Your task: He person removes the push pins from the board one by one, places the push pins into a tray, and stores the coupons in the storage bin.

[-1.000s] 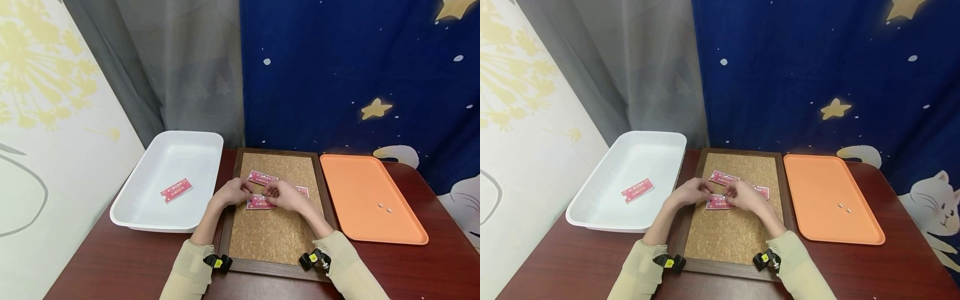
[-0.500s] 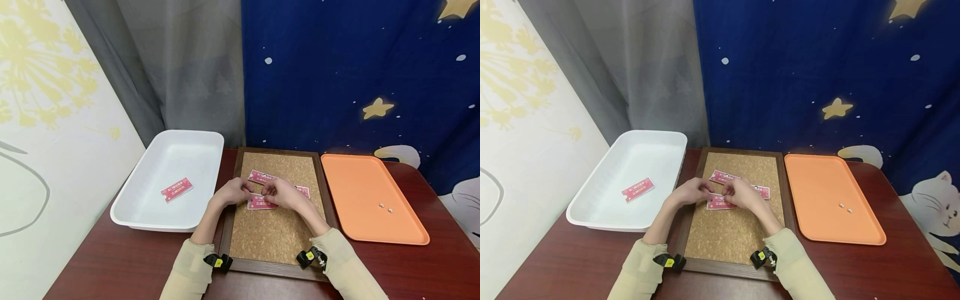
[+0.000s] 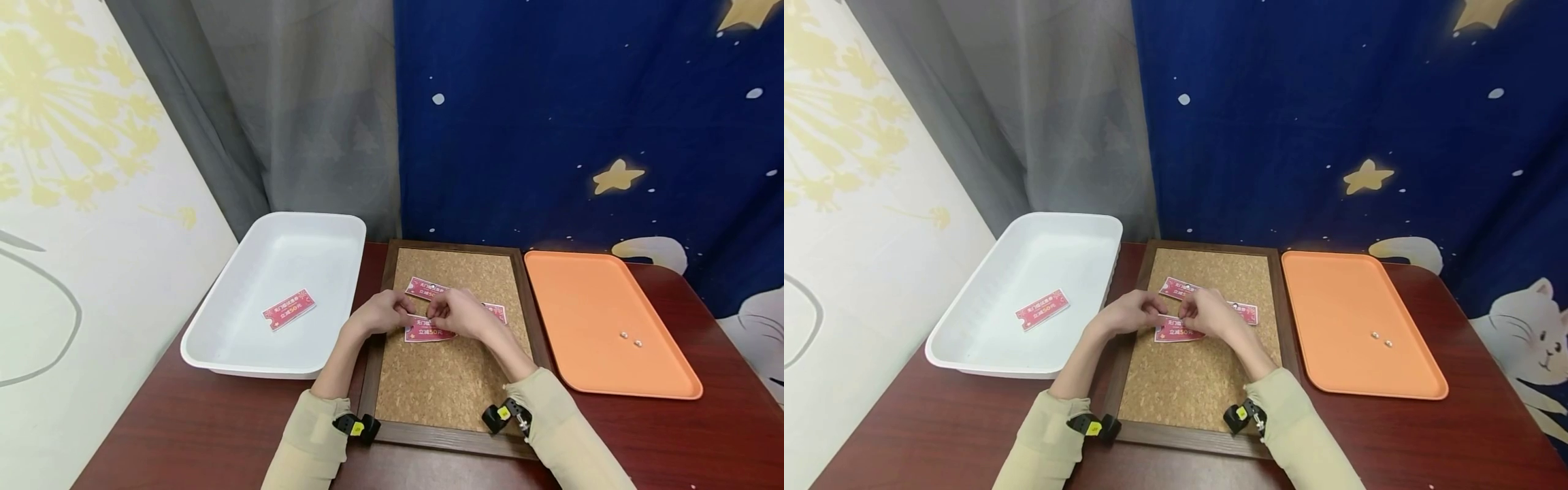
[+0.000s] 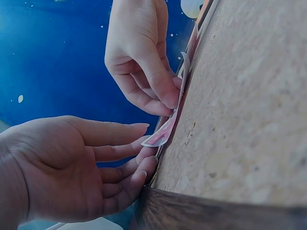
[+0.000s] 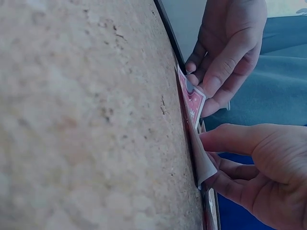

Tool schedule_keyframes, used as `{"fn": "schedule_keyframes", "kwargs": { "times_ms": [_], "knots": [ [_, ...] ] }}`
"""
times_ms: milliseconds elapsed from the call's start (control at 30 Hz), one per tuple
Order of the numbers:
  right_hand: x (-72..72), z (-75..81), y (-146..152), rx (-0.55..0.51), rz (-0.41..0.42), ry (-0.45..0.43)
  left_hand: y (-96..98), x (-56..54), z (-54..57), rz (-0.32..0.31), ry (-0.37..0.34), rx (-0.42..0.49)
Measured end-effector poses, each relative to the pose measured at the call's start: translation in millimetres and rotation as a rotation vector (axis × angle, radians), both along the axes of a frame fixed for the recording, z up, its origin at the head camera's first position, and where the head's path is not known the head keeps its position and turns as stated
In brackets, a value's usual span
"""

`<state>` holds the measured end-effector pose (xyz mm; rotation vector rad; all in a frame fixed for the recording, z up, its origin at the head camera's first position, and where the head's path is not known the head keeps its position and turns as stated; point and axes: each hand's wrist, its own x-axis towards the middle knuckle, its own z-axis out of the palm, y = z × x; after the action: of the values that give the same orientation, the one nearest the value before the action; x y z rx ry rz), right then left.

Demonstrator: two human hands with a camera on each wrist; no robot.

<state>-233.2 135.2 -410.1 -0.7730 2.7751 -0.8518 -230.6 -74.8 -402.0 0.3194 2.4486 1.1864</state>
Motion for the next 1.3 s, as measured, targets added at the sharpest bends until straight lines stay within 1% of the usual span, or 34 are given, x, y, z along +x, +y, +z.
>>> {"fn": "schedule_keyframes", "kwargs": {
  "times_ms": [333,733,867,1033,1167,1300],
  "knots": [
    [-5.1,2.4,-2,0.012,0.025,-0.083,-0.8,0.2,-1.1,-0.003,0.0,0.01],
    [-7.1,0.2,-4,0.043,-0.003,-0.104,-2.6,0.5,-2.1,-0.002,-0.014,0.027],
    [-7.7,-1.2,-5,0.043,0.002,-0.09,-2.6,0.4,-2.5,-0.009,-0.01,0.025],
    [-8.7,-3.8,-4,0.024,0.009,-0.049,-1.9,0.8,-1.8,-0.011,-0.007,0.026],
    [-8.8,-5.9,-2,0.007,0.007,-0.03,-1.5,0.7,-2.1,0.0,-0.006,0.03],
    [-8.7,-7.7,-1,-0.009,0.005,-0.029,-1.3,0.8,-2.5,0.016,-0.012,0.04]
  ]
}}
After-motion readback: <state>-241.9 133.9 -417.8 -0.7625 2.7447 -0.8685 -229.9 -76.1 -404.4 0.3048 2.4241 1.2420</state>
